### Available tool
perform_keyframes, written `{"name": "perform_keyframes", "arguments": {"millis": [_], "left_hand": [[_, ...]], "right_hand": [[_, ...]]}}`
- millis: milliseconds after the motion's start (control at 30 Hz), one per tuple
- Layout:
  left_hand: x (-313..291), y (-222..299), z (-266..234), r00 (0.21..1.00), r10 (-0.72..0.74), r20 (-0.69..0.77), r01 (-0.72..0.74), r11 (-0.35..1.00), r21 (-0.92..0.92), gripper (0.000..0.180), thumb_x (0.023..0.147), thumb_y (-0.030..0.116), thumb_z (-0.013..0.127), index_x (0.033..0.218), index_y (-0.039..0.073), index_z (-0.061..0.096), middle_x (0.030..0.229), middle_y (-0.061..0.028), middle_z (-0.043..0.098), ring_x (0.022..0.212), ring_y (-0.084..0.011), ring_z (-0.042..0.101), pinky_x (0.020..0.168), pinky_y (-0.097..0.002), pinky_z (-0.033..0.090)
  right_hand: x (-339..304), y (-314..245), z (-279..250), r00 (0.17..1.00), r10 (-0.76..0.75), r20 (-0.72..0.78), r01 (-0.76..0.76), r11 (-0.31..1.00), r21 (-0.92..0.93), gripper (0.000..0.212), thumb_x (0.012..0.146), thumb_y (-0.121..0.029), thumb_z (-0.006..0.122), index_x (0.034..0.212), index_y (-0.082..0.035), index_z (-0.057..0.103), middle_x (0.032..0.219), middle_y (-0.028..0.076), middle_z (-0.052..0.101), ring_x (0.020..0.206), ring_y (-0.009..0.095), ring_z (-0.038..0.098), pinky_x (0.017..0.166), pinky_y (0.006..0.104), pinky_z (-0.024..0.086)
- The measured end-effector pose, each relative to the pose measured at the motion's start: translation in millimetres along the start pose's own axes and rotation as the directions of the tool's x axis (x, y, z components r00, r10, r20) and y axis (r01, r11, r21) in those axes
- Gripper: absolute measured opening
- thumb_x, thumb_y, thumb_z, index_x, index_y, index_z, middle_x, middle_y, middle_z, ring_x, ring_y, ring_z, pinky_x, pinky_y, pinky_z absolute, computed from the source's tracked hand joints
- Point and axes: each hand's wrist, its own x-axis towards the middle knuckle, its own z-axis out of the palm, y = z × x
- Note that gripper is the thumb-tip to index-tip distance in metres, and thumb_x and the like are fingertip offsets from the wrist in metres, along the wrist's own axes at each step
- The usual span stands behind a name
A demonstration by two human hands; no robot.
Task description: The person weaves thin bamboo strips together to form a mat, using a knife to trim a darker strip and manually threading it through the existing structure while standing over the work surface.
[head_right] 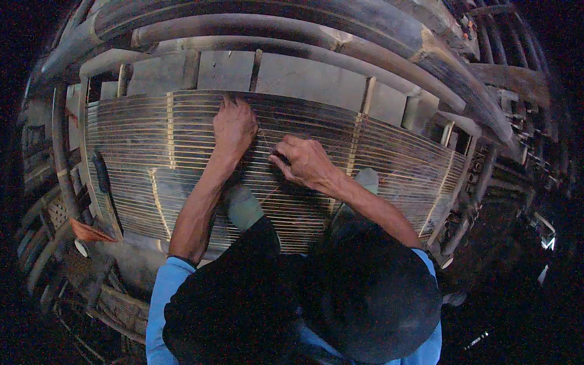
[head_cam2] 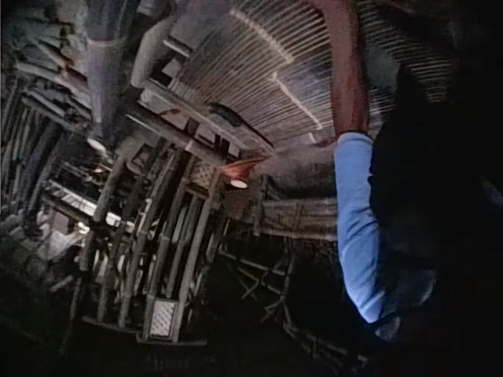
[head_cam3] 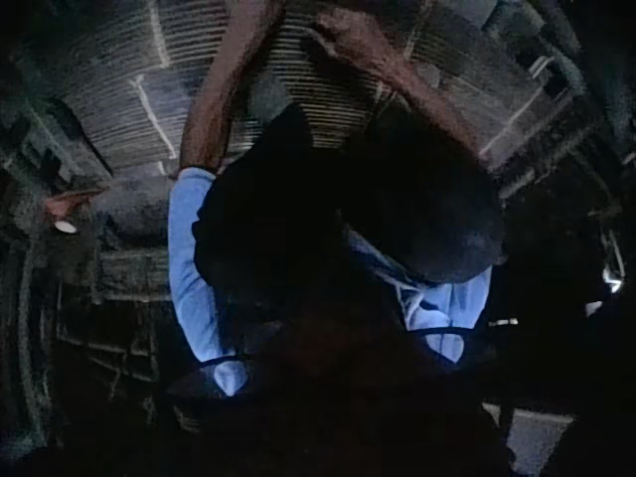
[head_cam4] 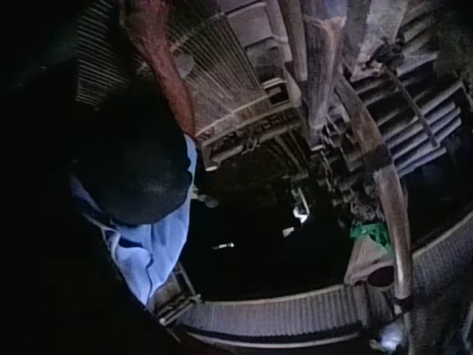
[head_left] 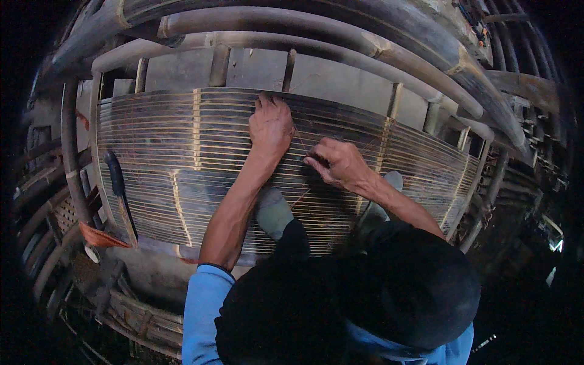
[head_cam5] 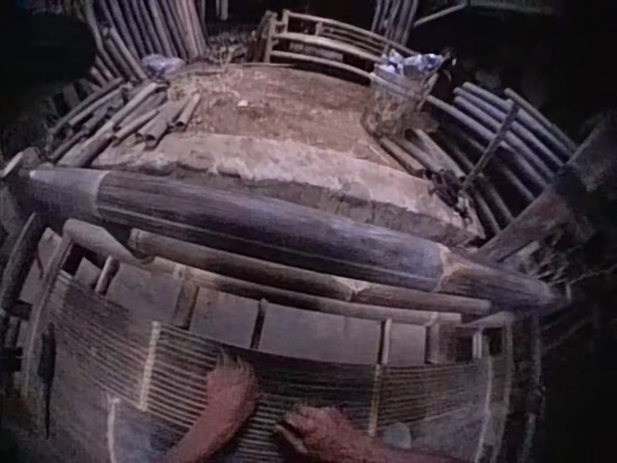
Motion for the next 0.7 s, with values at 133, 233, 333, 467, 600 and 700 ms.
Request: {"name": "perform_keyframes", "arguments": {"millis": [133, 233, 333, 467, 600, 700], "left_hand": [[-5.4, -7.3, -1.8, 0.98, -0.087, -0.177, 0.04, 0.966, -0.254, 0.023, 0.077, 0.005, 0.068, 0.098, -0.003, 0.063, 0.098, -0.0217, 0.061, 0.092, -0.0401, 0.063, 0.07, -0.0473, 0.055], [-17.0, -2.5, -0.5, 0.953, -0.092, -0.289, 0.009, 0.961, -0.277, 0.016, 0.08, 0.003, 0.066, 0.095, -0.001, 0.064, 0.095, -0.0207, 0.061, 0.088, -0.0407, 0.063, 0.071, -0.0479, 0.052], [-14.1, 3.6, 7.4, 0.932, -0.121, -0.341, 0.02, 0.958, -0.285, 0.015, 0.078, 0.002, 0.066, 0.093, -0.002, 0.065, 0.094, -0.0212, 0.06, 0.088, -0.0409, 0.063, 0.073, -0.0473, 0.052], [-9.9, 2.4, 6.5, 0.972, -0.194, -0.13, 0.158, 0.956, -0.247, 0.022, 0.076, 0.002, 0.067, 0.096, -0.005, 0.063, 0.092, -0.0226, 0.059, 0.089, -0.0412, 0.062, 0.075, -0.0469, 0.053], [-4.2, 10.6, 4.2, 0.992, -0.111, -0.061, 0.109, 0.993, -0.042, 0.027, 0.074, 0.001, 0.067, 0.098, -0.008, 0.058, 0.093, -0.0267, 0.058, 0.087, -0.0439, 0.062, 0.074, -0.0482, 0.055], [9.0, 13.8, -11.7, 0.987, -0.155, 0.041, 0.156, 0.988, -0.008, 0.02, 0.081, 0.002, 0.063, 0.097, -0.007, 0.054, 0.092, -0.0262, 0.058, 0.084, -0.0441, 0.063, 0.071, -0.0482, 0.056]], "right_hand": [[-0.3, -20.9, -15.3, 0.998, 0.06, -0.015, -0.057, 0.984, 0.172, 0.015, 0.086, -0.016, 0.075, 0.088, -0.002, 0.071, 0.079, 0.013, 0.067, 0.067, 0.029, 0.066, 0.059, 0.0382, 0.053], [-7.5, -32.6, -20.0, 0.996, 0.089, -0.024, -0.076, 0.941, 0.329, 0.016, 0.087, -0.018, 0.074, 0.09, -0.002, 0.074, 0.081, 0.013, 0.07, 0.071, 0.03, 0.068, 0.063, 0.0391, 0.054], [-8.1, -45.0, -34.3, 0.994, 0.101, -0.039, -0.079, 0.92, 0.385, 0.015, 0.087, -0.017, 0.074, 0.091, -0.002, 0.075, 0.084, 0.014, 0.072, 0.073, 0.027, 0.069, 0.064, 0.0367, 0.054], [-8.2, -45.2, -53.9, 0.973, 0.223, -0.056, -0.188, 0.912, 0.364, 0.014, 0.087, -0.015, 0.074, 0.092, -0.002, 0.075, 0.085, 0.014, 0.073, 0.073, 0.024, 0.07, 0.064, 0.0354, 0.054], [-13.4, -34.6, -46.8, 0.969, 0.22, -0.112, -0.153, 0.89, 0.43, 0.01, 0.089, -0.011, 0.073, 0.092, -0.001, 0.076, 0.08, 0.01, 0.071, 0.069, 0.014, 0.064, 0.062, 0.0279, 0.05], [-10.5, -41.6, -38.0, 0.995, 0.079, -0.058, -0.044, 0.89, 0.453, 0.01, 0.089, -0.01, 0.072, 0.095, -0.002, 0.075, 0.083, 0.011, 0.072, 0.071, 0.016, 0.066, 0.063, 0.0294, 0.051]]}}
